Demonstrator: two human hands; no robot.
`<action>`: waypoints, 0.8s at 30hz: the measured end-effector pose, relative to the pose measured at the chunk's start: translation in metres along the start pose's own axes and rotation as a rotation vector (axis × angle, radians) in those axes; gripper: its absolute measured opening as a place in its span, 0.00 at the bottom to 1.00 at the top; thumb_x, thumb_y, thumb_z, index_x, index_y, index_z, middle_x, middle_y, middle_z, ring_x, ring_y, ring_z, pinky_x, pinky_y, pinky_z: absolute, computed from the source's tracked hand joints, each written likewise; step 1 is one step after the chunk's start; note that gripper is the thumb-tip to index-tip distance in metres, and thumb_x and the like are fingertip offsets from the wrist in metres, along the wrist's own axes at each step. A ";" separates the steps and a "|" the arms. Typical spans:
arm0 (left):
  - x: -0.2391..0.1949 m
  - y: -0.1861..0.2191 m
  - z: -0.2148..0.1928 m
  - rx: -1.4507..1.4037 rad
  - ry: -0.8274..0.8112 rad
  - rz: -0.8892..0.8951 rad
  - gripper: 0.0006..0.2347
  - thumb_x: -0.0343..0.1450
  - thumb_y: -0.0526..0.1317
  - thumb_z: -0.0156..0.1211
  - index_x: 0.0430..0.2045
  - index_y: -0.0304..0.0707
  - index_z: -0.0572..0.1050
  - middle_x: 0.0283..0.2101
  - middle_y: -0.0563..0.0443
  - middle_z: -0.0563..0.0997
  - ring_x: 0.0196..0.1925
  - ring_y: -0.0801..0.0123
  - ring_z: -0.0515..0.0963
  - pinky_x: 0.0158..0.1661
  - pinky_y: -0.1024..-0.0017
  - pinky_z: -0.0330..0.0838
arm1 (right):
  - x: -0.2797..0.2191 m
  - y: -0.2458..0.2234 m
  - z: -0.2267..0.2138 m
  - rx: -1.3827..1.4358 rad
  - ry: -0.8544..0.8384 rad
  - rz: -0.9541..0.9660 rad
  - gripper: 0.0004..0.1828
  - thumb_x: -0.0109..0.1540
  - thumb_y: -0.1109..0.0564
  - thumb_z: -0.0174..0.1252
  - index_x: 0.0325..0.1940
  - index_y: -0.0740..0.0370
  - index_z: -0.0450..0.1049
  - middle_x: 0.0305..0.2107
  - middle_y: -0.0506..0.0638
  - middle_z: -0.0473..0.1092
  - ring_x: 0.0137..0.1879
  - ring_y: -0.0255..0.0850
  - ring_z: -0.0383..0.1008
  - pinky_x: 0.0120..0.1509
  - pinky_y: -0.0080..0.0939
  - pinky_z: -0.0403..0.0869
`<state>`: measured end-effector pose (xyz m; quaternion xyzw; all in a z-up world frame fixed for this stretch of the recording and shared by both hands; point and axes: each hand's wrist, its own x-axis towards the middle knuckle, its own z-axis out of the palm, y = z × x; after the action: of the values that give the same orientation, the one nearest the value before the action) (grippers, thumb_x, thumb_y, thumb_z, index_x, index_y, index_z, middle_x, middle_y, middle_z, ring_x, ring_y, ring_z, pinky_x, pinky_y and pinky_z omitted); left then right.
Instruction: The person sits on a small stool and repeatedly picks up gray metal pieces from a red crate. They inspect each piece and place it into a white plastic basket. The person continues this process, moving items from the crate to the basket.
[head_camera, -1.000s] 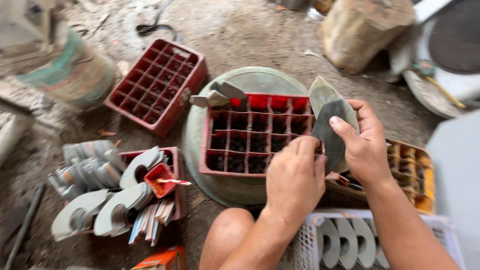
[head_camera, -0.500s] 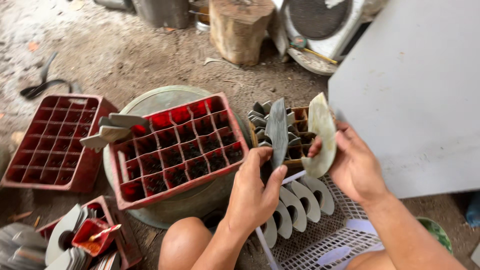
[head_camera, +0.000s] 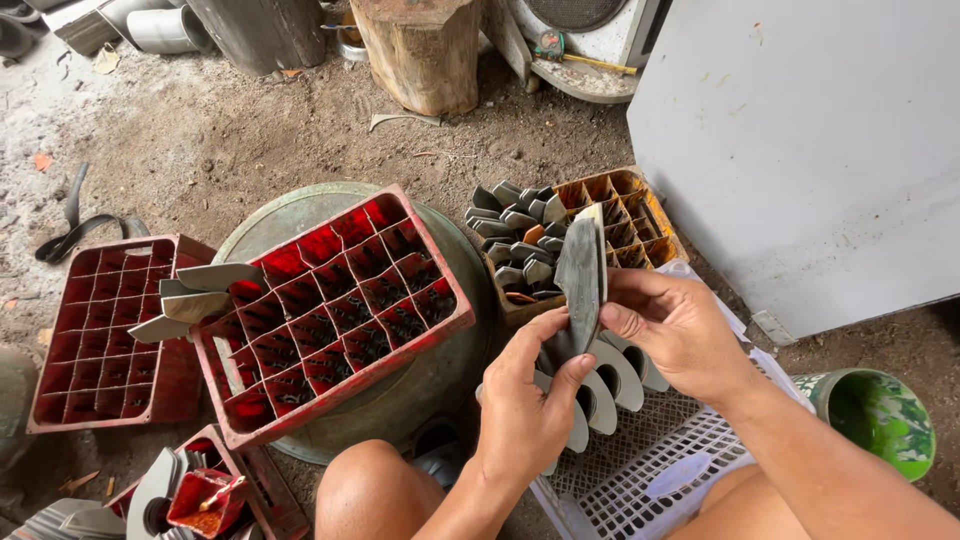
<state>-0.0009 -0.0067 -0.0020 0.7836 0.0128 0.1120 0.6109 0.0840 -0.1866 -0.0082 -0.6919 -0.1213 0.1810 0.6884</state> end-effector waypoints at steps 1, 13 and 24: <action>0.000 0.001 0.001 -0.002 0.006 0.018 0.17 0.69 0.35 0.68 0.52 0.34 0.76 0.48 0.43 0.85 0.51 0.59 0.86 0.50 0.67 0.78 | 0.001 0.000 -0.001 -0.023 0.000 -0.008 0.23 0.62 0.55 0.63 0.59 0.70 0.76 0.44 0.53 0.80 0.49 0.36 0.78 0.57 0.39 0.77; -0.001 -0.005 0.002 0.008 0.014 0.002 0.18 0.69 0.36 0.69 0.52 0.29 0.75 0.48 0.40 0.85 0.51 0.58 0.86 0.50 0.66 0.77 | -0.001 0.001 0.002 -0.073 0.035 0.074 0.25 0.57 0.56 0.67 0.57 0.69 0.78 0.43 0.54 0.82 0.48 0.37 0.80 0.55 0.39 0.80; -0.003 -0.007 0.002 0.003 0.019 -0.035 0.18 0.68 0.37 0.69 0.51 0.30 0.75 0.46 0.41 0.85 0.47 0.58 0.87 0.46 0.68 0.79 | -0.001 0.004 0.001 -0.020 -0.031 0.008 0.19 0.60 0.56 0.66 0.51 0.72 0.81 0.41 0.54 0.81 0.46 0.37 0.80 0.52 0.39 0.80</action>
<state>-0.0022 -0.0073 -0.0099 0.7830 0.0324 0.1090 0.6115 0.0822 -0.1862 -0.0116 -0.6963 -0.1312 0.1931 0.6787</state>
